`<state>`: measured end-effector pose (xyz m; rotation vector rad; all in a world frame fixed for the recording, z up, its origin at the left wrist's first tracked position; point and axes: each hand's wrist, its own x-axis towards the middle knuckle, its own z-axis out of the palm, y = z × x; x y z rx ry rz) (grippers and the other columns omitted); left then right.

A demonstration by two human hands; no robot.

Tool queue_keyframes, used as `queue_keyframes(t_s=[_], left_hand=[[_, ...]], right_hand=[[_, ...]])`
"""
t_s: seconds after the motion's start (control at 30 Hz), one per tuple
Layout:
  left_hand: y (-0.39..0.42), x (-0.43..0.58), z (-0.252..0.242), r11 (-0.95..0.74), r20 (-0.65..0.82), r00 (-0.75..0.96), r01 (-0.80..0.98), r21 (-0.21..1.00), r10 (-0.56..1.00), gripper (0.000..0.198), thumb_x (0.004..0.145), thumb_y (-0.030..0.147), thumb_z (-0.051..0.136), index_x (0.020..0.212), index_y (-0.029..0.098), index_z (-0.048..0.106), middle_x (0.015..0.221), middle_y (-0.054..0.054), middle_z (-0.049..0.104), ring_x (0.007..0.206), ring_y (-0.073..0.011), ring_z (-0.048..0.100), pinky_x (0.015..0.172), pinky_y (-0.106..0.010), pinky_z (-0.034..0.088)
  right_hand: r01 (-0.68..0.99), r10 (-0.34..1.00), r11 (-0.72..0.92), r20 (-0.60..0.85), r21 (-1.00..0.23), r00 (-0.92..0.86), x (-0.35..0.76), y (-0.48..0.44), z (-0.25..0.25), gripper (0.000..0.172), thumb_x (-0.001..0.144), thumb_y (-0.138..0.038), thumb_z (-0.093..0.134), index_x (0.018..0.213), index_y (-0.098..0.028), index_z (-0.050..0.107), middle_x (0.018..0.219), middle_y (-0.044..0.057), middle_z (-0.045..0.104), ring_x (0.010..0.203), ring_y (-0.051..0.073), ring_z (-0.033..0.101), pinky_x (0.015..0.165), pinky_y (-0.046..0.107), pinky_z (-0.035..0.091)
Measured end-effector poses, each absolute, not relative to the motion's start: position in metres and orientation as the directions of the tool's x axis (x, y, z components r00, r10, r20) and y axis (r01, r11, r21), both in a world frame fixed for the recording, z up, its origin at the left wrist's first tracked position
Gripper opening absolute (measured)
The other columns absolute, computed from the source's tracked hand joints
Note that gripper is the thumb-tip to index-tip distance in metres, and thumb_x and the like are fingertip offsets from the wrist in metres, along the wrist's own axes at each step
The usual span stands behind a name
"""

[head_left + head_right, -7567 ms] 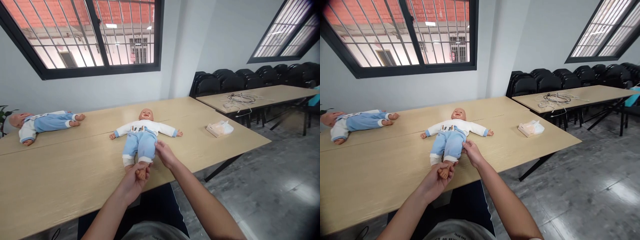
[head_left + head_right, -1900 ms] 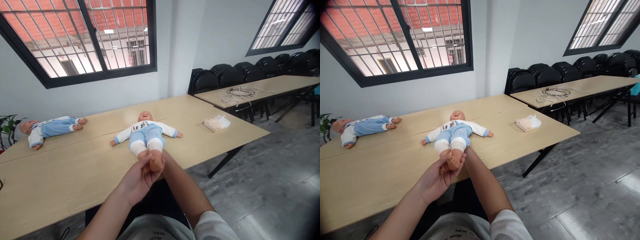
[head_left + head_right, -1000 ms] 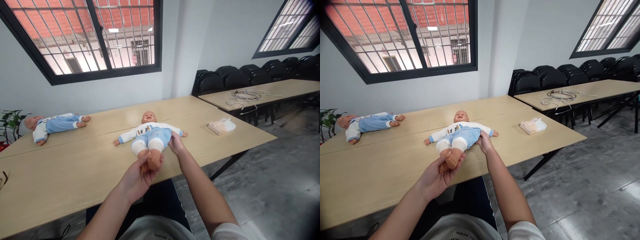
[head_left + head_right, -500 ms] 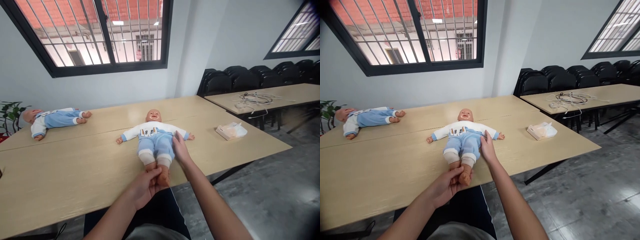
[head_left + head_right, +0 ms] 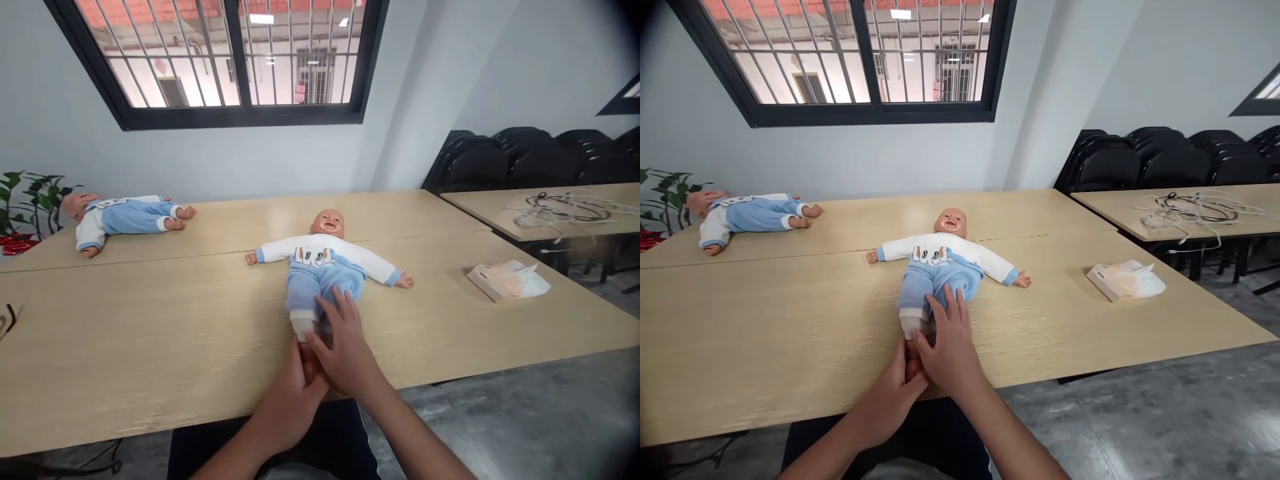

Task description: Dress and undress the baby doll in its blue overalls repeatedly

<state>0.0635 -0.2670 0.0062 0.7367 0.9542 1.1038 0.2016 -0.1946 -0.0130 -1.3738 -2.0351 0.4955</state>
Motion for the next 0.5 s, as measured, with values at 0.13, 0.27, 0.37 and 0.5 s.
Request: queue_keyframes(t_s=[0.13, 0.27, 0.37, 0.5], left_hand=[[-0.282, 0.052, 0.008, 0.313, -0.26, 0.213, -0.276, 0.909, 0.942, 0.07, 0.089, 0.028, 0.076, 0.153, 0.025, 0.047, 0.167, -0.01, 0.038, 0.158, -0.0238, 0.028, 0.129, -0.035, 0.024], [-0.28, 0.024, 0.022, 0.299, -0.251, 0.325, -0.106, 0.948, 0.912, 0.063, 0.09, 0.033, 0.075, 0.149, 0.026, 0.056, 0.151, -0.012, 0.058, 0.15, -0.0308, 0.044, 0.124, -0.044, 0.034], [-0.262, -0.016, 0.034, 0.279, -0.281, 0.364, 0.059, 0.958, 0.888, 0.038, 0.095, 0.039, 0.067, 0.129, 0.025, 0.072, 0.127, -0.009, 0.074, 0.129, -0.0293, 0.062, 0.118, -0.041, 0.041], [-0.211, -0.071, 0.036, 0.319, -0.363, 0.316, 0.182, 0.93, 0.877, 0.032, 0.085, 0.032, 0.078, 0.117, 0.024, 0.077, 0.126, -0.008, 0.075, 0.125, -0.0281, 0.065, 0.109, -0.031, 0.047]], right_hand=[[0.703, 0.925, 0.373, 0.305, -0.605, -0.228, 0.203, -0.196, -0.022, 0.06, 0.093, -0.043, 0.063, 0.15, -0.025, 0.053, 0.171, 0.011, 0.027, 0.161, 0.038, 0.013, 0.126, 0.066, 0.025], [0.713, 0.919, 0.381, 0.326, -0.588, -0.222, 0.205, -0.199, -0.027, 0.059, 0.095, -0.045, 0.061, 0.15, -0.025, 0.051, 0.171, 0.011, 0.026, 0.16, 0.039, 0.015, 0.125, 0.067, 0.027], [0.734, 0.908, 0.403, 0.338, -0.546, -0.248, 0.205, -0.201, -0.03, 0.057, 0.094, -0.033, 0.06, 0.15, -0.026, 0.051, 0.172, 0.009, 0.023, 0.161, 0.039, 0.014, 0.125, 0.066, 0.029], [0.767, 0.889, 0.436, 0.356, -0.471, -0.287, 0.206, -0.205, -0.033, 0.059, 0.091, -0.022, 0.057, 0.15, -0.025, 0.05, 0.173, 0.009, 0.02, 0.161, 0.04, 0.013, 0.124, 0.067, 0.031]])
